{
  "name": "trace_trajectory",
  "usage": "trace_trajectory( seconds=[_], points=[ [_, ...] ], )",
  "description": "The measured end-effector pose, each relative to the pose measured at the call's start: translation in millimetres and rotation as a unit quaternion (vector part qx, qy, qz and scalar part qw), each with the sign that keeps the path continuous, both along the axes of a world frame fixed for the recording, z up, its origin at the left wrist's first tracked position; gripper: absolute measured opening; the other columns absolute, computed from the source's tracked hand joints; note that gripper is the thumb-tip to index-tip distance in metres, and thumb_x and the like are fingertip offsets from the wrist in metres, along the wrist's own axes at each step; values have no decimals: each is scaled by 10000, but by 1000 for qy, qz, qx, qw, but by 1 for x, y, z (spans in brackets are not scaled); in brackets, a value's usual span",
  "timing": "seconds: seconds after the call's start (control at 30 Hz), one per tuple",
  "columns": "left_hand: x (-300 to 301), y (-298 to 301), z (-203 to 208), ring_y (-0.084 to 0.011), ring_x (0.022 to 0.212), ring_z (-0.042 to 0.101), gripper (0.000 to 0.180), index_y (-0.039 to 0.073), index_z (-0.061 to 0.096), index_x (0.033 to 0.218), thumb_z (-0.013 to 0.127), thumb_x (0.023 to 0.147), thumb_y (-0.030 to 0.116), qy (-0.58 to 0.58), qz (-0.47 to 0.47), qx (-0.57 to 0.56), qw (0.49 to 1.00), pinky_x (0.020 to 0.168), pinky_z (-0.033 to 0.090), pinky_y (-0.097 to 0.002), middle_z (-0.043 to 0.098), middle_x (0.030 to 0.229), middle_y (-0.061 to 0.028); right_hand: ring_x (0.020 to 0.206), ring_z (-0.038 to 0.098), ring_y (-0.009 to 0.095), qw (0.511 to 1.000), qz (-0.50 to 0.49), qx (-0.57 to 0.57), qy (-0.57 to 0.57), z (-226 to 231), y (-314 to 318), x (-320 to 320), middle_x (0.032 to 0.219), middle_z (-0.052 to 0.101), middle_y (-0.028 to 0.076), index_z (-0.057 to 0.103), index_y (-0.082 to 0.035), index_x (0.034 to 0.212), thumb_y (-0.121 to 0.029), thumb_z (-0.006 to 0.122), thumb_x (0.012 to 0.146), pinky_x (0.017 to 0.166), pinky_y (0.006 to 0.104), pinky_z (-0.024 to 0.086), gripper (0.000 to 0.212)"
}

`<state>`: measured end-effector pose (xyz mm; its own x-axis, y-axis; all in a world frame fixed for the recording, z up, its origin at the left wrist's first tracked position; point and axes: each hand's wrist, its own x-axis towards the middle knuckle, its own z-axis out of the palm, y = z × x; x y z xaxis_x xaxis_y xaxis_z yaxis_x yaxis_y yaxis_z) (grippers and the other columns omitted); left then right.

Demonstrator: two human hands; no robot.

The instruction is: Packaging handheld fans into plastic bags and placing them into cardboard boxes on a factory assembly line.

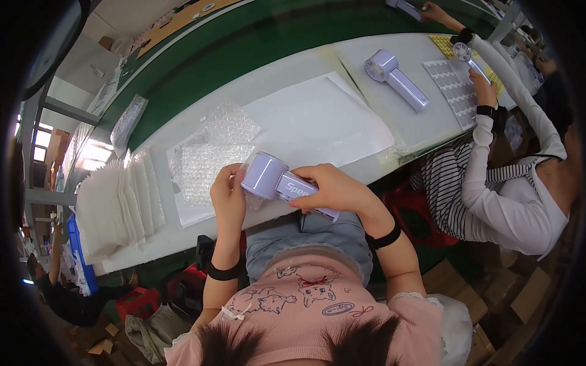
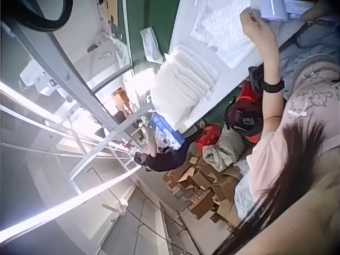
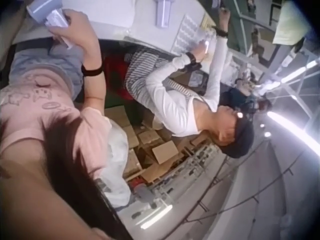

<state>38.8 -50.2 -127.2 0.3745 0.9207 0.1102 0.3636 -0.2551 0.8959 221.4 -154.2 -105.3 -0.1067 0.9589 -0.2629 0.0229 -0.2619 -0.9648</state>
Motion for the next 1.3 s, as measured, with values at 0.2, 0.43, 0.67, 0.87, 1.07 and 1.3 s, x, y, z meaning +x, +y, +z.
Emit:
trace_trajectory(
  seconds=[0.2,0.43,0.67,0.87,1.07,1.3],
  points=[
    [-5,2,4,-108,631,539,118,-33,582,878,508,856,55,-13,12,-83,996,527,417,-240,610,762,-86,609,593,105,997,55,-26,-50,2,14,8,759,618,78,560,23,1038,-137,682,722,609,228,467,374],
    [7,-11,21,-234,769,540,145,-13,571,917,532,778,-3,35,-76,266,960,623,434,-304,574,911,-150,583,599,131,980,115,-45,-154,6,27,7,717,624,111,576,25,1006,-214,669,727,588,246,465,379],
    [22,-43,44,-354,1008,419,420,41,544,1045,603,635,-31,174,-135,307,926,787,403,-389,451,1160,-184,642,618,198,976,70,62,-194,12,23,8,717,635,147,588,50,900,-248,612,764,590,269,470,328],
    [15,-24,32,-319,1051,419,506,52,537,1074,658,588,-20,172,-106,266,943,835,406,-374,435,1191,-166,649,604,166,980,-54,149,118,11,17,1,726,631,109,546,37,996,-195,563,836,551,252,460,282],
    [13,-15,41,-291,1049,450,492,51,524,1073,678,609,-8,-51,-98,113,987,872,401,-370,443,1160,-141,574,548,98,979,-180,37,83,-6,14,-15,713,598,70,517,2,926,-135,518,864,472,210,415,151],
    [19,-19,41,-290,1047,452,507,38,495,1091,710,632,61,12,-73,206,976,873,405,-368,422,1156,-146,520,515,108,964,-226,118,-71,-4,18,-31,613,545,23,501,-14,779,-82,507,837,482,237,420,90]
  ],
)
